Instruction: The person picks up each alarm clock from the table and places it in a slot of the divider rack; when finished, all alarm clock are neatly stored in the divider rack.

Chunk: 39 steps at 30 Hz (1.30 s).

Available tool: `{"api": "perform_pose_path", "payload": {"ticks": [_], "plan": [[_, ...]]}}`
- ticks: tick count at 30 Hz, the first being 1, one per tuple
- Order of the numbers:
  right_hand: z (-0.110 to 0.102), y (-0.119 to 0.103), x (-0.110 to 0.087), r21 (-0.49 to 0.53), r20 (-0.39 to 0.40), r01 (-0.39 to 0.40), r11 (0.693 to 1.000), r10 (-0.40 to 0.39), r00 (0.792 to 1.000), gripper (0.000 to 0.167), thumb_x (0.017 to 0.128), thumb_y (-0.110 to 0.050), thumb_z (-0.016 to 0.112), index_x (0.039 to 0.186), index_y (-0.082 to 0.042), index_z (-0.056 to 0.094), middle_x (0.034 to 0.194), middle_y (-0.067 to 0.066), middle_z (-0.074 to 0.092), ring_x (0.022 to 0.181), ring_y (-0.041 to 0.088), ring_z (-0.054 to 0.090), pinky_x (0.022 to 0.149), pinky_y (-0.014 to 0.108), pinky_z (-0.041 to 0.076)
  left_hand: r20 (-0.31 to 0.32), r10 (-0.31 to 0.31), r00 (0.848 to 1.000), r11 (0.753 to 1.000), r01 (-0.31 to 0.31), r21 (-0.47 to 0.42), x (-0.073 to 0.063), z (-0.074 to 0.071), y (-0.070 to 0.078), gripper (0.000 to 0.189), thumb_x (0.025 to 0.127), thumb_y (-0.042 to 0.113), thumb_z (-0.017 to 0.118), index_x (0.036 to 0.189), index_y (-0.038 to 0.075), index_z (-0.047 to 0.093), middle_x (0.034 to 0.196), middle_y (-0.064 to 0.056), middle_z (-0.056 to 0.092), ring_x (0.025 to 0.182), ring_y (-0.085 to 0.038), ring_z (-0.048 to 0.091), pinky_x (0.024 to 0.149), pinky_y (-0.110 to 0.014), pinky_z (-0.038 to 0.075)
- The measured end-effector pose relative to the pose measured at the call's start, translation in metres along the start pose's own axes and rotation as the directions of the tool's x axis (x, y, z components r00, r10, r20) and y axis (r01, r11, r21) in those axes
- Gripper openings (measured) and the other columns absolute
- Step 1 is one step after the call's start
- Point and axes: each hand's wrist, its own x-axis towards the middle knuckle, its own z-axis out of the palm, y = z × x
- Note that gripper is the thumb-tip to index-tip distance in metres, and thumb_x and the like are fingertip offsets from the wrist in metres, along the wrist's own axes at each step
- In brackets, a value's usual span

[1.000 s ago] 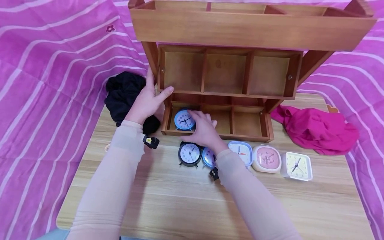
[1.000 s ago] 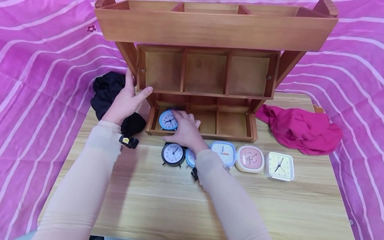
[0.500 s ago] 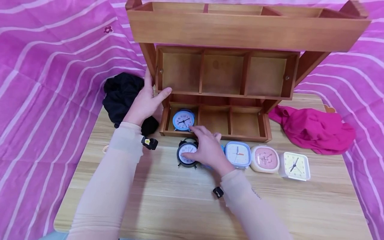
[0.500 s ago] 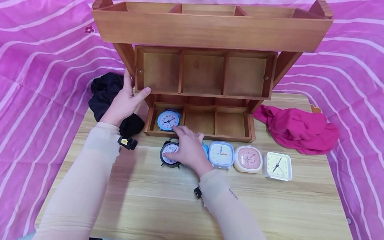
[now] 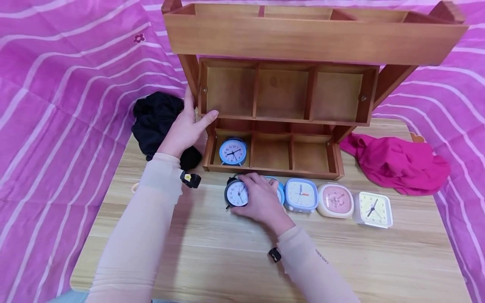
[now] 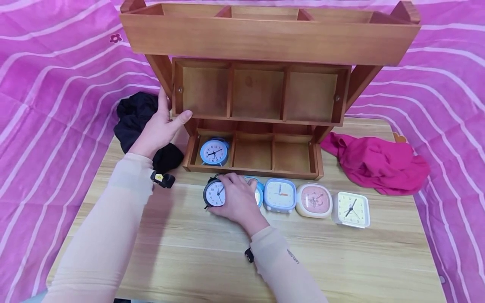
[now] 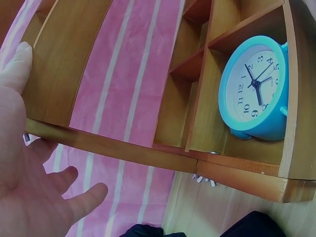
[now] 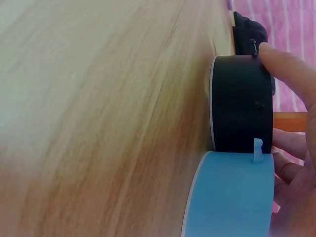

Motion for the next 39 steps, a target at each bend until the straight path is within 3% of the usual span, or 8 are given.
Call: {"api": "perform_pose_path", "payload": {"ticks": [13, 20, 39], "plan": [[0.0047, 0.0038, -0.0013, -0.007, -0.01, -0.007, 1.0, 0.006, 1.0, 0.096, 0.067, -0.064, 0.092, 0.148, -0.022, 0.06, 0.14, 0.0, 0.059, 0.129, 0.024, 0.052, 0.093, 0.053, 0.034, 0.007, -0.002, 1.0, 1.0, 0.002, 0.0, 0.0018, 0.0018, 0.0006, 0.103, 0.094, 0.067, 0.062, 0.157, 0.057, -0.019, 0.174, 0.006, 0.019, 0.155, -0.031, 0.032, 0.123, -0.062, 0.025], [0.0048, 0.0003, 0.0006, 0.04, -0.009, -0.006, 0.999, 0.007, 1.0, 0.094, 0.068, -0.06, 0.093, 0.147, -0.021, 0.061, 0.134, 0.0, 0.059, 0.125, 0.023, 0.051, 0.095, 0.053, 0.033, -0.005, -0.008, 1.0, 0.999, 0.008, 0.037, 0.0004, -0.0034, 0.0006, 0.103, 0.093, 0.07, 0.06, 0.157, 0.058, -0.02, 0.174, 0.005, 0.019, 0.155, -0.031, 0.032, 0.123, -0.063, 0.025], [0.0035, 0.0003, -0.0042, 0.162, -0.021, -0.023, 0.986, 0.027, 0.999, 0.091, 0.067, -0.055, 0.095, 0.145, -0.022, 0.063, 0.133, -0.002, 0.058, 0.126, 0.02, 0.047, 0.1, 0.051, 0.029, 0.001, -0.014, 1.0, 1.0, 0.014, 0.025, -0.0003, -0.0009, -0.0004, 0.102, 0.093, 0.07, 0.06, 0.155, 0.06, -0.02, 0.174, 0.006, 0.018, 0.155, -0.032, 0.032, 0.122, -0.063, 0.027]]}}
